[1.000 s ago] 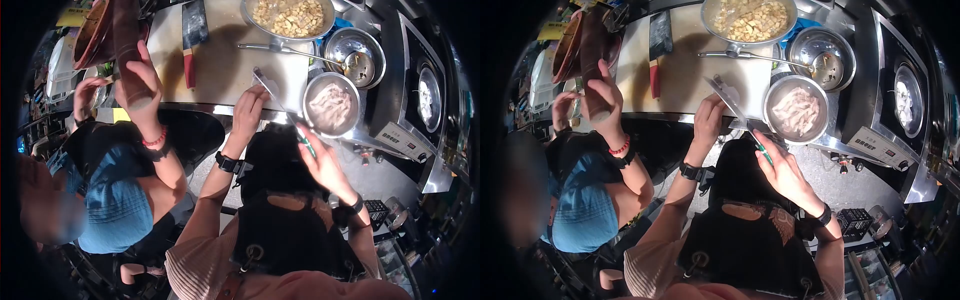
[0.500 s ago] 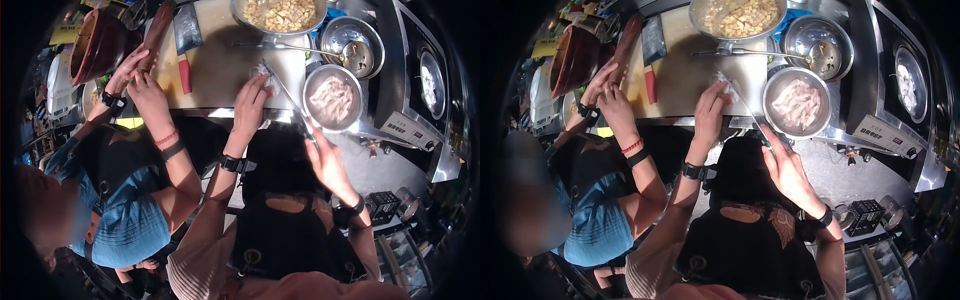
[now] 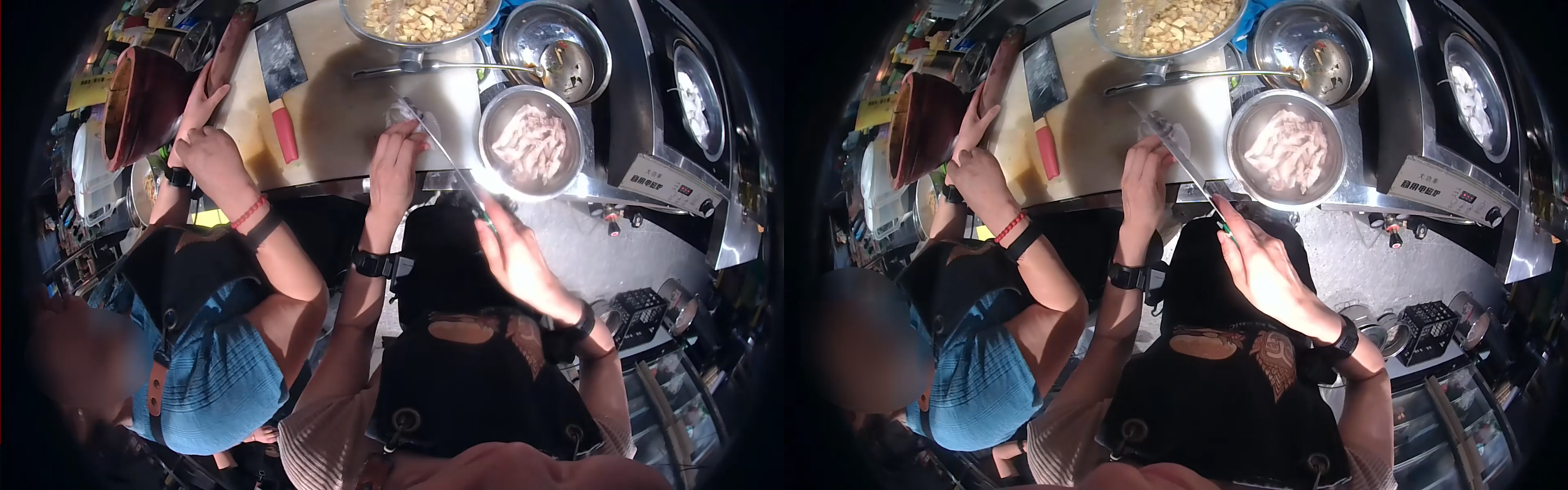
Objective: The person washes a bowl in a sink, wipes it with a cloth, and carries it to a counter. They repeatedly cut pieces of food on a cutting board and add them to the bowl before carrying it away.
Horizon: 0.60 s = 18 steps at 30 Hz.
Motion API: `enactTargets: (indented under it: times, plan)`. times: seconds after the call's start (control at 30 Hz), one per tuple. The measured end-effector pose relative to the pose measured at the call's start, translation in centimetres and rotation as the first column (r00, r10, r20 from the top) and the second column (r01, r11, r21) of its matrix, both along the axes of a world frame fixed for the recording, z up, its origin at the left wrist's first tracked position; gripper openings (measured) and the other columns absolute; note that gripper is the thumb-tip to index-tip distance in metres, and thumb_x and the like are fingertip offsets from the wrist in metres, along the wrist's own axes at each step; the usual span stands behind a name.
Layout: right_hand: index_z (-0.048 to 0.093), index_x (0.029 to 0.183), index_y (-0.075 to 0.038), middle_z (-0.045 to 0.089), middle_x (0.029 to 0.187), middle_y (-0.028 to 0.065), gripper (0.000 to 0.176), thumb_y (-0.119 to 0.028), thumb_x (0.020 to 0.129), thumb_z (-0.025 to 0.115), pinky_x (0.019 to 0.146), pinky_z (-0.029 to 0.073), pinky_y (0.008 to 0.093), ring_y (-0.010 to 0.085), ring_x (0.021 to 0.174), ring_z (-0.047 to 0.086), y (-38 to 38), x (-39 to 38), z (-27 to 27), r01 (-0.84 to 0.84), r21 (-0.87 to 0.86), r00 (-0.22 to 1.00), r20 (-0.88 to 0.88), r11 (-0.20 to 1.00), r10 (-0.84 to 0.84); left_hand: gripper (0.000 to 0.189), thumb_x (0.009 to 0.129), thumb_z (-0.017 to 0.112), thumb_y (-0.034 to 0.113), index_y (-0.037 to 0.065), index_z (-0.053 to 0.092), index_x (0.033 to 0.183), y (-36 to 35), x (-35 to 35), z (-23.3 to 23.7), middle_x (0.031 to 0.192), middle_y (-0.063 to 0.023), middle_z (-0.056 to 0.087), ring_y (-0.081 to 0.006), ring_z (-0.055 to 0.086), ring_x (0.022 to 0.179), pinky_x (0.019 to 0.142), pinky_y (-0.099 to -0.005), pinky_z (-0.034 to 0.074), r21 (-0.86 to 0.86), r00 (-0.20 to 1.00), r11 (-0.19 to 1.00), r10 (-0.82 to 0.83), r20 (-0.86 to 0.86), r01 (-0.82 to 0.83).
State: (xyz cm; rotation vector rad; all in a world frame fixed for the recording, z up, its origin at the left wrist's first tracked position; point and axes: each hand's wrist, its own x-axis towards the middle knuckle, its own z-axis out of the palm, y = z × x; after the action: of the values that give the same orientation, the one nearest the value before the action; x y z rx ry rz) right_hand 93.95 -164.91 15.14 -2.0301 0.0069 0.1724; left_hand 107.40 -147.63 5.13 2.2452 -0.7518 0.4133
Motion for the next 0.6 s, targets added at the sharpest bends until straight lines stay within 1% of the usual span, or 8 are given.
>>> enactTargets:
  times: [0.13,0.3,0.37,0.47,0.6]
  plan:
    - [0.035,0.140,0.000,0.057,0.112,0.0339,0.047,-0.007,0.095,0.048,0.079,0.051,0.0475,0.0491,0.096,0.059,0.1,-0.8,-0.3,-0.003,0.002,1.000,0.019,1.000,0.003,0.014,0.074,0.068,-0.001,0.000,0.063,0.087,-0.1,0.3,0.1,0.102,-0.0120,0.063,-0.0292,0.059,0.098,0.078,-0.0384,0.051,0.032,0.998,0.999,-0.008,0.055,0.006]
    - [0.032,0.142,-0.001,0.059,0.101,0.0297,0.050,-0.007,0.095,0.048,0.069,0.052,0.0476,0.0466,0.079,0.062,0.7,-1.6,-1.1,0.005,-0.021,1.000,0.011,1.000,-0.004,0.014,0.075,0.069,0.000,0.001,0.062,0.088,0.0,0.3,0.3,0.099,-0.0121,0.063,-0.0292,0.059,0.099,0.082,-0.0390,0.049,0.075,0.999,0.997,-0.010,0.039,0.007]
    - [0.032,0.143,-0.002,0.060,0.097,0.0283,0.051,-0.007,0.095,0.048,0.063,0.052,0.0471,0.0449,0.073,0.062,0.8,-1.6,-1.3,0.009,-0.022,1.000,-0.013,1.000,-0.009,0.015,0.074,0.068,-0.002,0.000,0.062,0.088,0.0,0.2,0.7,0.099,-0.0124,0.062,-0.0299,0.058,0.100,0.084,-0.0393,0.049,0.094,0.999,0.995,-0.020,0.026,0.017]
    - [0.031,0.143,-0.003,0.059,0.091,0.0267,0.052,-0.007,0.095,0.049,0.058,0.051,0.0461,0.0426,0.068,0.062,0.9,-1.7,-2.0,0.007,-0.067,1.000,0.031,0.998,-0.005,0.017,0.073,0.067,-0.005,0.000,0.062,0.089,0.1,0.5,1.2,0.099,-0.0131,0.062,-0.0317,0.057,0.102,0.084,-0.0397,0.049,0.109,0.998,0.992,-0.057,0.002,0.057]
    - [0.032,0.143,-0.004,0.059,0.089,0.0267,0.053,-0.008,0.094,0.051,0.056,0.051,0.0463,0.0425,0.066,0.062,0.7,-1.6,-2.0,-0.004,-0.105,1.000,0.004,0.995,0.005,0.020,0.070,0.065,-0.007,-0.001,0.061,0.088,0.6,1.4,0.8,0.099,-0.0144,0.061,-0.0341,0.056,0.103,0.083,-0.0404,0.049,0.096,0.988,0.985,-0.134,-0.071,0.141]
